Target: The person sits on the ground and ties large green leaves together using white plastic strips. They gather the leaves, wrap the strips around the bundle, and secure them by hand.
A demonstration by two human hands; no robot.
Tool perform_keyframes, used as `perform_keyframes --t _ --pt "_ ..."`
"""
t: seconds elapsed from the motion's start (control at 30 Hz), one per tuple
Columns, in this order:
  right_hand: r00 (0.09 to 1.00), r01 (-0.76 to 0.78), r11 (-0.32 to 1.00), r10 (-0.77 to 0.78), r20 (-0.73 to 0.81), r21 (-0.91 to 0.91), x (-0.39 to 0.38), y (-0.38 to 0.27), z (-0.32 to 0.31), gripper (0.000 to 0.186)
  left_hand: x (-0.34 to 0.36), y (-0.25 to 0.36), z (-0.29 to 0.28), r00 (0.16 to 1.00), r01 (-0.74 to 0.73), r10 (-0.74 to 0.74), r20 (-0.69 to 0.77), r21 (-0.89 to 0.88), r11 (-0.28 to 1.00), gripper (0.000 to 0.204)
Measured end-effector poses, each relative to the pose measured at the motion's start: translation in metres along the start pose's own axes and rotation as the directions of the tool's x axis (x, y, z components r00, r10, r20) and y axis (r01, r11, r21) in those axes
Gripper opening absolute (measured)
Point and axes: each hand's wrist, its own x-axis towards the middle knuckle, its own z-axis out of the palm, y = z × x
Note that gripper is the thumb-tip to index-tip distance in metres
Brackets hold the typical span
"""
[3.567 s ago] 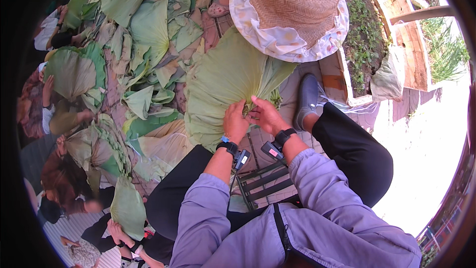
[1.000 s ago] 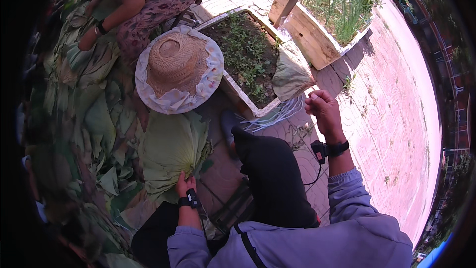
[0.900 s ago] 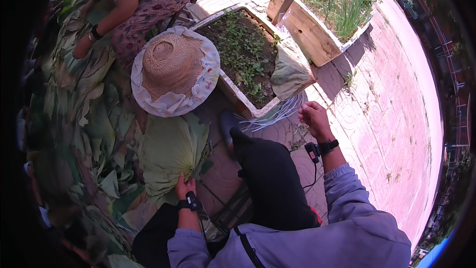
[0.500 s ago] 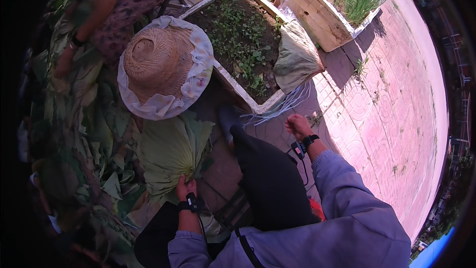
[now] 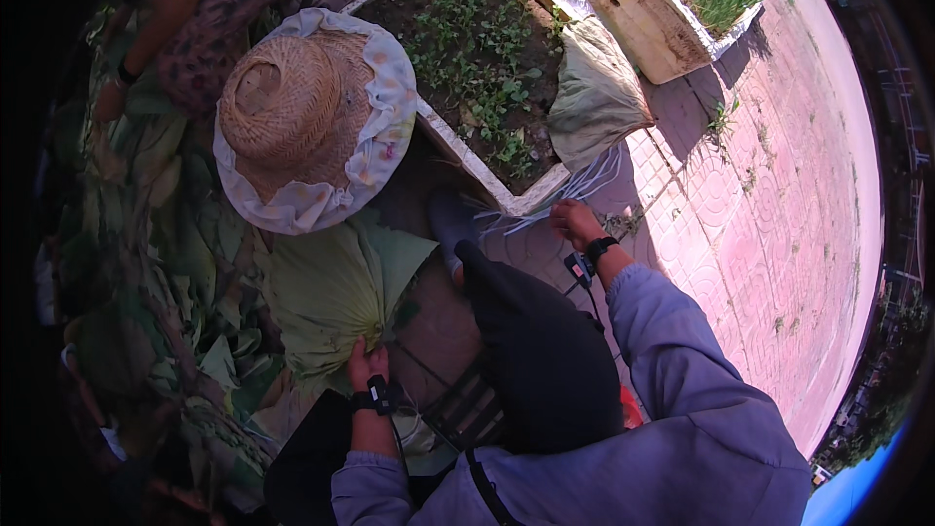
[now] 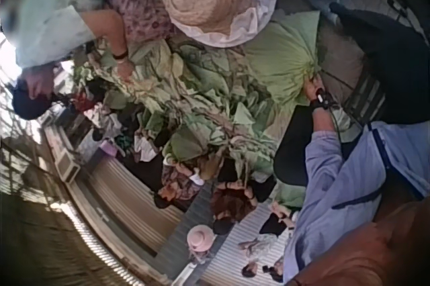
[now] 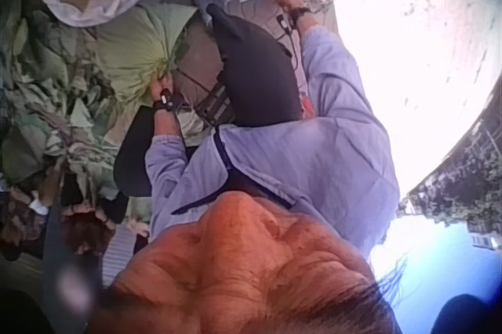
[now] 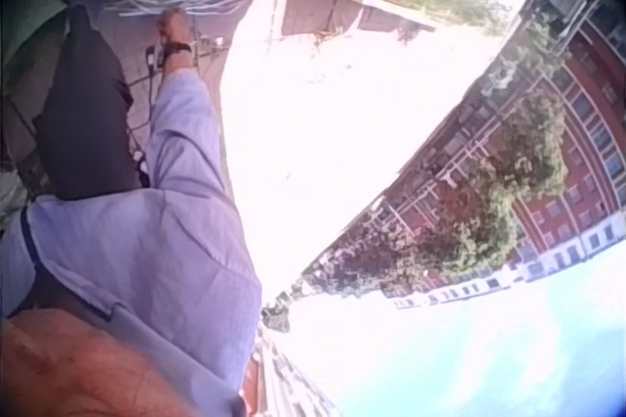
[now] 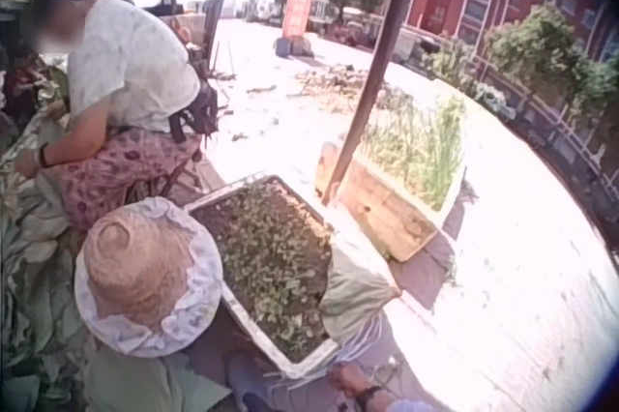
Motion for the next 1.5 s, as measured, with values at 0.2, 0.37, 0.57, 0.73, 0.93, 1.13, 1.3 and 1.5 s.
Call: perform_keyframes --t 0.2,0.37,0.57,0.73,0.93,1.13,1.3,1.5 --pt "0.997 -0.029 0.998 0.024 -0.074 -0.058 0.010 -0.015 0.022 0.031 0.001 0.000 -0.007 1.000 -0.004 0.004 0.030 -0.012 1.000 0.028" --pt "0.997 -0.046 0.997 0.042 -0.068 -0.059 0.027 -0.012 0.017 0.038 0.003 0.001 -0.006 0.999 0.016 -0.016 0.030 -0.006 1.000 0.027" --pt "0.995 -0.015 0.999 0.010 -0.101 -0.046 0.037 -0.009 0.019 0.031 0.002 -0.001 -0.004 1.000 0.017 -0.016 0.017 -0.020 1.000 0.027" --pt "0.967 0.119 0.989 -0.135 -0.218 -0.084 0.023 -0.003 0.002 0.016 0.004 -0.003 0.001 0.999 0.031 -0.032 -0.023 -0.070 0.997 0.027" --pt "0.905 0.173 0.972 -0.094 -0.415 0.157 -0.027 -0.015 -0.015 0.010 0.002 -0.004 0.003 0.998 0.004 -0.011 -0.066 -0.104 0.995 0.029" --pt "0.837 0.334 0.889 -0.127 -0.532 0.313 -0.088 -0.023 -0.038 0.005 0.008 -0.006 -0.002 1.000 -0.017 0.017 -0.006 -0.071 0.997 0.035" --pt "0.791 0.473 0.830 -0.253 -0.557 0.296 -0.141 -0.022 -0.073 0.010 0.019 -0.006 -0.013 0.998 0.016 -0.009 0.059 -0.113 0.994 0.030" --pt "0.733 0.583 0.769 -0.358 -0.579 0.262 -0.208 -0.046 -0.092 0.018 0.004 -0.004 0.015 0.996 0.037 -0.054 -0.069 -0.232 0.972 0.037"
